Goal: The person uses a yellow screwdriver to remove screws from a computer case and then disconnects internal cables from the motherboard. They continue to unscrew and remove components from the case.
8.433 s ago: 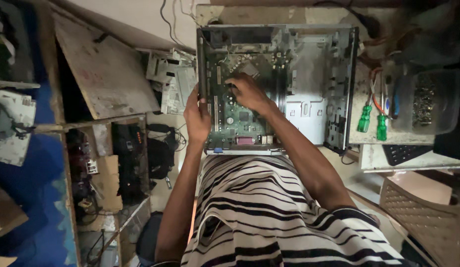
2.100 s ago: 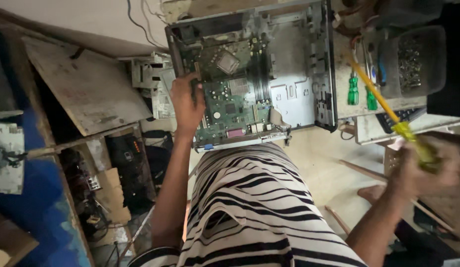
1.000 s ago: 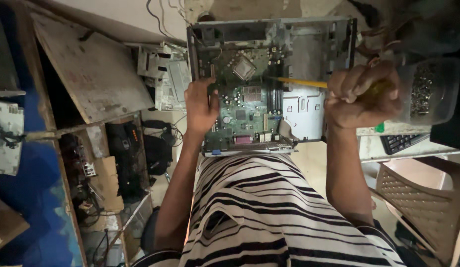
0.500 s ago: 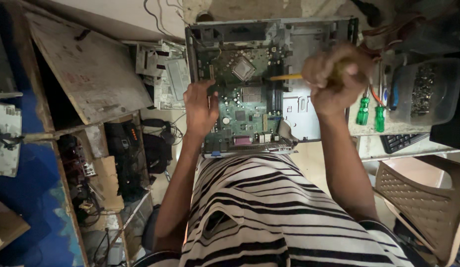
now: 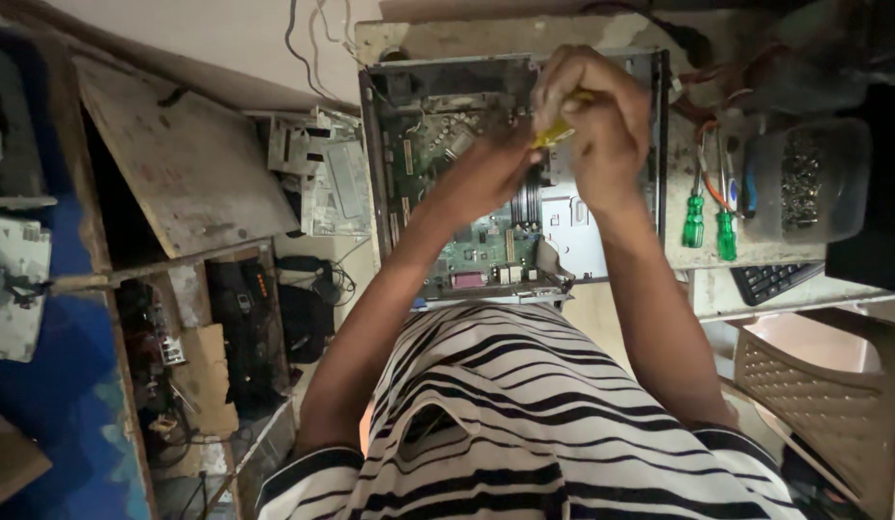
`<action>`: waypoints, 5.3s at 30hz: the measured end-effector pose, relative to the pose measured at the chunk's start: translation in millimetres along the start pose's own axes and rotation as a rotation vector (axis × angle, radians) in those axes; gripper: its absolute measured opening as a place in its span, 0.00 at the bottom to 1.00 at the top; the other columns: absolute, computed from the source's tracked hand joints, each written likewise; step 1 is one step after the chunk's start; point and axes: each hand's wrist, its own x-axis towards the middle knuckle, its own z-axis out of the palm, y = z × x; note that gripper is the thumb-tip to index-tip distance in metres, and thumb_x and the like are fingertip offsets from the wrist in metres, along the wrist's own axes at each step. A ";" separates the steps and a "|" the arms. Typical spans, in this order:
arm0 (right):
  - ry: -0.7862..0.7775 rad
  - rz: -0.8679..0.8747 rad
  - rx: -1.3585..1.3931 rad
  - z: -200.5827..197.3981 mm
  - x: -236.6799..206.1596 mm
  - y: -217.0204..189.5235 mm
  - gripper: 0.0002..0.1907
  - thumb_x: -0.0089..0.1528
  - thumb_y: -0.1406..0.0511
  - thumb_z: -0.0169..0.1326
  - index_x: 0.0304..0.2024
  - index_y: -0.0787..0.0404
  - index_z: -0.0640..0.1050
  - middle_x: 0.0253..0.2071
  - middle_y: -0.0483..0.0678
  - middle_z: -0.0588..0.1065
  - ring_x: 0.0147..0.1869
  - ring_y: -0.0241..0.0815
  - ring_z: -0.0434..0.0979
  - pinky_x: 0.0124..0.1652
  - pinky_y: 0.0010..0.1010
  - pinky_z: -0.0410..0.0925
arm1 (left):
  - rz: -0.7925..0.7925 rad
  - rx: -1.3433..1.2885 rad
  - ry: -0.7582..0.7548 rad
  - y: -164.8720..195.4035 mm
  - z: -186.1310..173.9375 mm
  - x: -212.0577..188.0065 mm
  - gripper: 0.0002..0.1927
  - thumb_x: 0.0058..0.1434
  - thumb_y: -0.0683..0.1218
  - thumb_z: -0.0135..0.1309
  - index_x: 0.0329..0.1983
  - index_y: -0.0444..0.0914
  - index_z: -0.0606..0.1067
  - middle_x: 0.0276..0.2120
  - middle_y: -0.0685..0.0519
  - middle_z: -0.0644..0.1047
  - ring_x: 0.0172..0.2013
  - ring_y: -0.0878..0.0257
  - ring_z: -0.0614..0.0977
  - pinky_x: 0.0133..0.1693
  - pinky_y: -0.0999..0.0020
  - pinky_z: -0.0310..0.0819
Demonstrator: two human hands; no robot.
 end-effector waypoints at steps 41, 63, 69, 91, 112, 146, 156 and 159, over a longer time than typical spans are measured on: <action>0.106 0.082 0.090 6.7 17.9 47.8 0.11 0.65 0.63 0.46 0.33 0.65 0.70 0.30 0.47 0.69 0.32 0.36 0.68 0.35 0.28 0.63 | -0.153 0.099 0.075 -40.7 24.7 2.2 0.11 0.65 0.39 0.55 0.44 0.25 0.72 0.37 0.30 0.78 0.27 0.41 0.83 0.28 0.52 0.79; -0.281 0.233 0.472 -34.5 38.7 76.2 0.19 0.66 0.58 0.45 0.21 0.60 0.66 0.15 0.41 0.60 0.17 0.33 0.56 0.20 0.28 0.52 | -0.121 0.155 0.038 -42.9 27.9 14.4 0.11 0.65 0.40 0.54 0.44 0.26 0.73 0.35 0.31 0.77 0.29 0.38 0.81 0.31 0.49 0.77; 0.497 0.041 -0.173 23.2 12.0 54.6 0.17 0.70 0.58 0.40 0.31 0.61 0.70 0.25 0.44 0.69 0.28 0.33 0.68 0.30 0.28 0.62 | -0.171 0.111 -0.028 -39.3 24.2 14.1 0.16 0.59 0.36 0.53 0.50 0.24 0.72 0.34 0.30 0.78 0.31 0.39 0.82 0.32 0.50 0.78; 0.403 0.039 -0.017 17.7 9.4 37.2 0.09 0.67 0.66 0.45 0.34 0.64 0.70 0.30 0.46 0.72 0.33 0.36 0.73 0.36 0.28 0.68 | -0.189 0.128 0.043 -30.3 27.3 8.4 0.17 0.65 0.41 0.53 0.52 0.25 0.70 0.42 0.28 0.76 0.28 0.36 0.81 0.28 0.47 0.76; -0.140 0.241 0.380 -20.9 30.5 51.7 0.14 0.60 0.59 0.50 0.28 0.64 0.69 0.25 0.47 0.66 0.27 0.36 0.64 0.28 0.28 0.59 | -0.184 0.153 0.064 -41.9 37.1 8.8 0.09 0.69 0.44 0.52 0.42 0.30 0.74 0.32 0.33 0.78 0.28 0.38 0.81 0.30 0.46 0.75; 0.135 0.145 0.190 13.3 13.0 54.6 0.14 0.60 0.64 0.44 0.20 0.62 0.64 0.19 0.44 0.62 0.22 0.34 0.58 0.25 0.28 0.54 | -0.146 0.139 0.175 -43.1 43.0 -7.4 0.07 0.65 0.41 0.51 0.44 0.32 0.72 0.28 0.35 0.78 0.28 0.39 0.82 0.31 0.48 0.76; -0.236 0.306 0.386 -10.4 40.1 61.4 0.10 0.59 0.65 0.47 0.24 0.63 0.68 0.20 0.46 0.65 0.21 0.36 0.61 0.23 0.29 0.58 | -0.294 0.146 0.123 -29.6 28.6 -1.6 0.09 0.69 0.41 0.50 0.46 0.29 0.71 0.28 0.34 0.78 0.25 0.40 0.81 0.28 0.48 0.76; 0.237 0.165 0.200 16.8 20.8 51.9 0.05 0.60 0.67 0.46 0.32 0.63 0.70 0.28 0.46 0.69 0.31 0.38 0.69 0.33 0.29 0.64 | -0.303 0.148 0.111 -28.7 29.1 0.0 0.17 0.65 0.39 0.51 0.55 0.26 0.69 0.28 0.34 0.78 0.25 0.39 0.81 0.28 0.47 0.77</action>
